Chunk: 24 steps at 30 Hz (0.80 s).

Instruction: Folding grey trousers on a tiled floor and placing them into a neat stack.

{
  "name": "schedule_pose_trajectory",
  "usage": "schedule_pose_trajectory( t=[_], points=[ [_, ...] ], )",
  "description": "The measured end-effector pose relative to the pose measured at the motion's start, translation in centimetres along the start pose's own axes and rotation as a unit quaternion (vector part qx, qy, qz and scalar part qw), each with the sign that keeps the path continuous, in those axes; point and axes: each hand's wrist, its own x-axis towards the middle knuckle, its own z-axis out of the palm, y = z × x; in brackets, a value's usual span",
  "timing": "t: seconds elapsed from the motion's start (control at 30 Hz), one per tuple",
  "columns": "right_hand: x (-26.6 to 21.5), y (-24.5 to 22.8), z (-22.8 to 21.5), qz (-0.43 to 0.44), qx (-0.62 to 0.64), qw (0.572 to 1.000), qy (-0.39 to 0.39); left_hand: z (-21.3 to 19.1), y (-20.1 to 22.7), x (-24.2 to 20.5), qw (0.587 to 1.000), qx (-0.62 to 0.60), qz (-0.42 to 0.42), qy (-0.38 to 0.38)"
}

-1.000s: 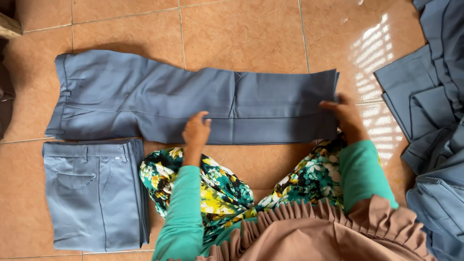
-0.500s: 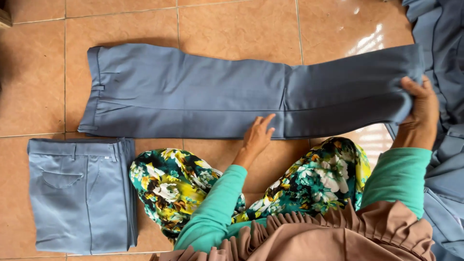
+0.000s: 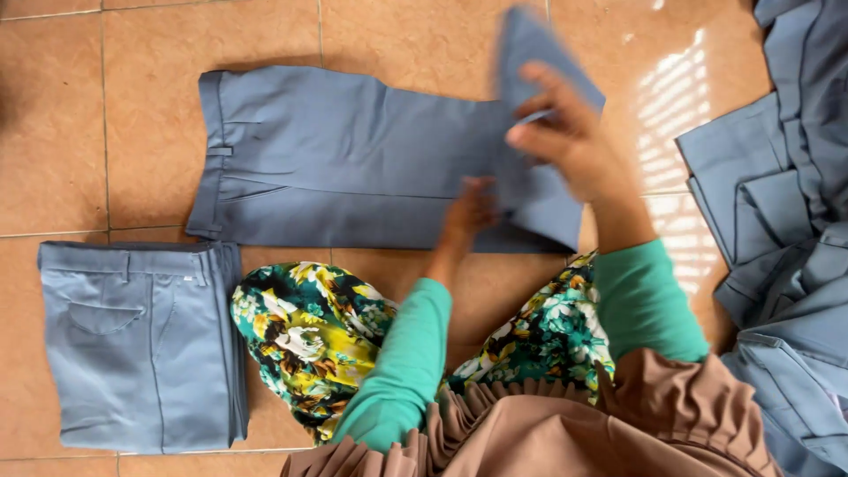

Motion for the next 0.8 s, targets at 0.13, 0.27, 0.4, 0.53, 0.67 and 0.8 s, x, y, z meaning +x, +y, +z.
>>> schedule_pose_trajectory(
  t=[0.13, 0.27, 0.4, 0.53, 0.67, 0.8],
  points=[
    [0.4, 4.3, 2.2, -0.022, 0.039, 0.999, -0.015, -5.5, 10.5, -7.5, 0.945, -0.281, -0.006, 0.169],
    [2.1, 15.6, -4.2, -0.003, -0.116, 0.983, 0.143, -11.0, 9.0, -5.3, 0.970, 0.069, 0.023, 0.231],
    [1.5, 25.0, -9.8, 0.127, -0.238, 0.933, 0.237, -12.6, 9.6, -5.8, 0.945, 0.235, 0.112, 0.197],
    [0.5, 27.5, -8.8, 0.156, -0.158, 0.946, 0.236, -17.4, 6.2, -2.7, 0.892, 0.356, 0.091, 0.262],
    [1.1, 30.9, -9.6, 0.173, -0.224, 0.936, 0.207, -13.0, 7.7, -8.2, 0.844, 0.415, 0.165, 0.298],
    [1.3, 30.8, -9.5, 0.106, -0.235, 0.937, 0.235, -11.9, 6.4, -9.2, 0.761, 0.525, 0.219, 0.312]
  ],
)
